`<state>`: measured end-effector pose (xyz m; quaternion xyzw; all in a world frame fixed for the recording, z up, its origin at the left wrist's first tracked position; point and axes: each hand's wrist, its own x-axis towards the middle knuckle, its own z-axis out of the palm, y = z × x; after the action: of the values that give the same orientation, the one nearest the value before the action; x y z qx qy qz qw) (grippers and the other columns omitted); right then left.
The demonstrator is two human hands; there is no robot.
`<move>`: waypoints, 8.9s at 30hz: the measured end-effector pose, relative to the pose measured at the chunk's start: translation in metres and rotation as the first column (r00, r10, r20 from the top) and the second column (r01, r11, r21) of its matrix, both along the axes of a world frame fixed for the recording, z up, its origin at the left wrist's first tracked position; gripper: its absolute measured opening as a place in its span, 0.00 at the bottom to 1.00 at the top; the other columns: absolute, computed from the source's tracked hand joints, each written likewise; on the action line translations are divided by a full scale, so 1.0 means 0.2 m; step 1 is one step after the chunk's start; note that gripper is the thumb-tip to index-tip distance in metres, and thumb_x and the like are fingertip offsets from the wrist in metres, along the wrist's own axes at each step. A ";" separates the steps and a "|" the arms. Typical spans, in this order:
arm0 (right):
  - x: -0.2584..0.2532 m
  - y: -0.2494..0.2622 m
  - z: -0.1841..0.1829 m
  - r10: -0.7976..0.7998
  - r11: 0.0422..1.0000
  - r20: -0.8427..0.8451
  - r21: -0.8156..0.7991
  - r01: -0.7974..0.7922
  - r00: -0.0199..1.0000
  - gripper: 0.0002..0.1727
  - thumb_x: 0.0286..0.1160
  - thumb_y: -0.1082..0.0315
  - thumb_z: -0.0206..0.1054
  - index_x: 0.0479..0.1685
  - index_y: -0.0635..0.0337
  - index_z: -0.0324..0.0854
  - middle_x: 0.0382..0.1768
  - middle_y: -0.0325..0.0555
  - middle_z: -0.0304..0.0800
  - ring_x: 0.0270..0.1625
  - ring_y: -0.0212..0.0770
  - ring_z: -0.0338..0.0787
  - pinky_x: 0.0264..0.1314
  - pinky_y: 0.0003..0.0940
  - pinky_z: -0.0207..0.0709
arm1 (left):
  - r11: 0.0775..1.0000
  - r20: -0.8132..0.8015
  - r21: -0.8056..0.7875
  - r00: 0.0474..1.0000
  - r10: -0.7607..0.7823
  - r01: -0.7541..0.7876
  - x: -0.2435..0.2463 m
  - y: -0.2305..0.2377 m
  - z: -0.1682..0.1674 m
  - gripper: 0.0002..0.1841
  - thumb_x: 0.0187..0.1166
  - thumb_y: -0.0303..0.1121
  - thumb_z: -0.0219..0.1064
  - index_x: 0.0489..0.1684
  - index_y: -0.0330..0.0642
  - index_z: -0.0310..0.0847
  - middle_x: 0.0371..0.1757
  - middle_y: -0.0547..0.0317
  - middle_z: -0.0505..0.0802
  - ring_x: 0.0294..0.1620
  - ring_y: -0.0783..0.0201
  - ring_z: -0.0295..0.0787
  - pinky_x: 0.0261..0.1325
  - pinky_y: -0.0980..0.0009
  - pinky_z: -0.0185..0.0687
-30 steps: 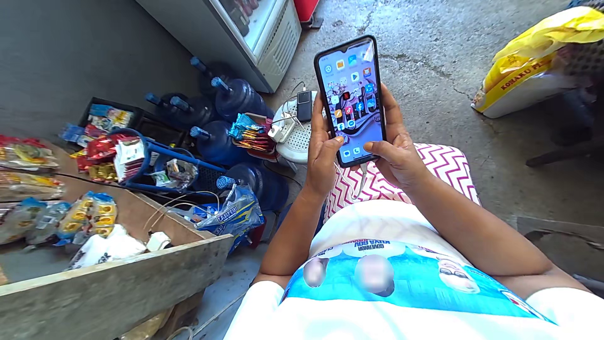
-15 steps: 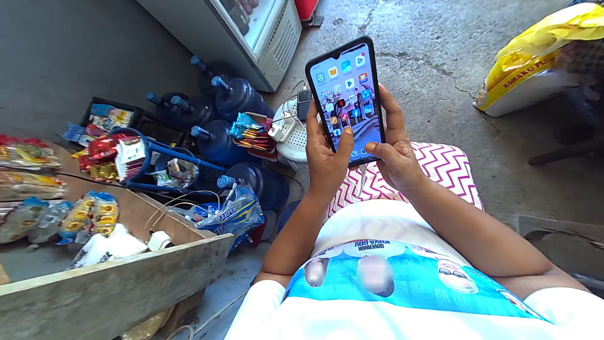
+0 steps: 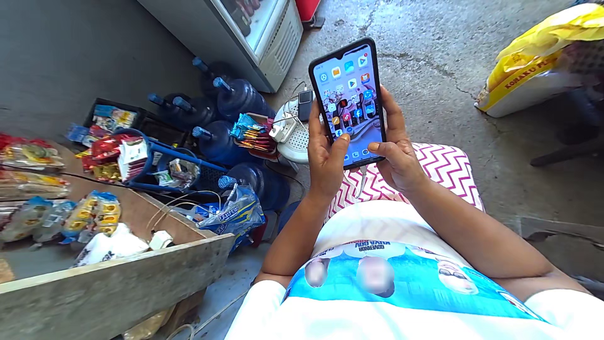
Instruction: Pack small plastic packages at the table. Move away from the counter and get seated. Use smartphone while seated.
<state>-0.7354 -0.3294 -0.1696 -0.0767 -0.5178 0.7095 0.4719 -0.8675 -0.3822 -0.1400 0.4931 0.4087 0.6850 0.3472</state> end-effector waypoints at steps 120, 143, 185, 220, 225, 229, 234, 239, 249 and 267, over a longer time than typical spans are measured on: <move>-0.01 -0.02 -0.02 0.060 0.982 -0.050 -0.178 -0.068 0.997 0.29 0.80 0.64 0.56 0.82 0.45 0.54 0.63 0.41 0.85 0.55 0.40 0.94 0.38 0.34 0.93 | 0.999 -0.098 -0.014 0.994 0.043 -0.044 -0.09 0.04 0.09 0.34 0.81 0.19 0.46 0.92 0.31 0.45 0.65 0.44 0.87 0.60 0.62 0.90 0.67 0.62 0.85; -0.01 -0.02 -0.03 0.018 0.994 -0.010 -0.104 -0.019 1.000 0.31 0.80 0.67 0.57 0.82 0.45 0.53 0.66 0.36 0.83 0.60 0.36 0.91 0.50 0.34 0.93 | 0.951 -0.088 0.058 0.947 0.308 -0.304 -0.01 0.11 0.06 0.31 0.74 0.20 0.66 0.80 0.25 0.63 0.49 0.51 0.89 0.49 0.63 0.92 0.54 0.66 0.92; -0.01 -0.02 -0.05 0.018 0.995 -0.025 -0.098 -0.020 1.000 0.29 0.81 0.66 0.57 0.81 0.42 0.56 0.64 0.35 0.85 0.57 0.35 0.93 0.42 0.32 0.93 | 0.948 -0.056 0.024 0.947 0.318 -0.317 0.01 0.11 0.06 0.30 0.76 0.22 0.64 0.80 0.28 0.64 0.49 0.52 0.88 0.49 0.64 0.92 0.55 0.65 0.92; -0.02 -0.02 -0.04 0.022 0.993 -0.007 -0.116 -0.022 1.000 0.30 0.80 0.66 0.57 0.82 0.44 0.55 0.64 0.37 0.85 0.57 0.37 0.93 0.43 0.34 0.94 | 0.967 -0.071 0.053 0.965 0.252 -0.249 -0.02 0.10 0.02 0.28 0.83 0.28 0.51 0.84 0.30 0.59 0.51 0.54 0.85 0.51 0.65 0.88 0.57 0.65 0.89; -0.01 -0.02 -0.05 0.020 0.990 -0.001 -0.142 -0.020 1.000 0.30 0.80 0.67 0.55 0.82 0.43 0.56 0.64 0.37 0.85 0.56 0.37 0.94 0.41 0.34 0.94 | 0.982 -0.032 0.082 0.985 0.172 -0.169 -0.03 0.10 0.01 0.26 0.88 0.33 0.40 0.84 0.32 0.59 0.54 0.56 0.88 0.54 0.67 0.89 0.64 0.64 0.86; -0.01 -0.02 -0.04 0.025 0.984 -0.012 -0.175 -0.026 1.000 0.29 0.80 0.67 0.52 0.81 0.44 0.56 0.62 0.40 0.87 0.52 0.39 0.95 0.36 0.34 0.93 | 0.990 -0.034 0.043 0.991 0.133 -0.132 -0.03 0.09 -0.03 0.31 0.88 0.40 0.35 0.88 0.33 0.56 0.61 0.50 0.87 0.61 0.63 0.86 0.70 0.60 0.81; 0.00 -0.01 -0.02 -0.009 0.975 0.000 -0.221 0.009 1.000 0.29 0.79 0.65 0.53 0.82 0.43 0.54 0.63 0.39 0.84 0.54 0.38 0.94 0.38 0.34 0.93 | 0.998 0.015 -0.050 0.999 0.046 -0.046 0.02 0.05 -0.07 0.34 0.91 0.49 0.34 0.91 0.36 0.47 0.69 0.51 0.85 0.66 0.65 0.86 0.70 0.62 0.83; -0.01 -0.02 -0.01 -0.079 0.974 0.034 -0.211 0.084 0.996 0.37 0.76 0.65 0.55 0.87 0.43 0.46 0.67 0.35 0.80 0.62 0.34 0.90 0.53 0.33 0.91 | 0.996 0.045 -0.067 0.997 0.057 -0.054 0.07 0.05 -0.08 0.37 0.90 0.54 0.35 0.92 0.36 0.44 0.73 0.52 0.81 0.65 0.67 0.85 0.66 0.66 0.84; -0.01 -0.01 -0.01 -0.056 0.993 -0.023 -0.105 0.054 0.998 0.46 0.78 0.71 0.55 0.96 0.43 0.33 0.81 0.40 0.69 0.76 0.37 0.81 0.74 0.38 0.82 | 0.996 0.076 -0.049 0.994 0.083 -0.079 0.08 0.04 -0.07 0.35 0.90 0.52 0.33 0.91 0.37 0.44 0.74 0.52 0.79 0.69 0.67 0.82 0.72 0.65 0.79; 0.01 -0.01 0.01 0.011 1.000 0.013 -0.020 -0.011 1.000 0.60 0.59 0.88 0.57 0.96 0.49 0.26 0.81 0.41 0.70 0.74 0.37 0.83 0.70 0.37 0.85 | 0.996 0.091 0.034 0.993 0.078 -0.081 0.07 0.04 -0.06 0.37 0.89 0.50 0.38 0.93 0.36 0.41 0.79 0.50 0.75 0.74 0.64 0.79 0.77 0.62 0.76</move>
<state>-0.7340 -0.3308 -0.1672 -0.0833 -0.5142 0.7168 0.4636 -0.8538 -0.3745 -0.1525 0.4518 0.3991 0.7273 0.3282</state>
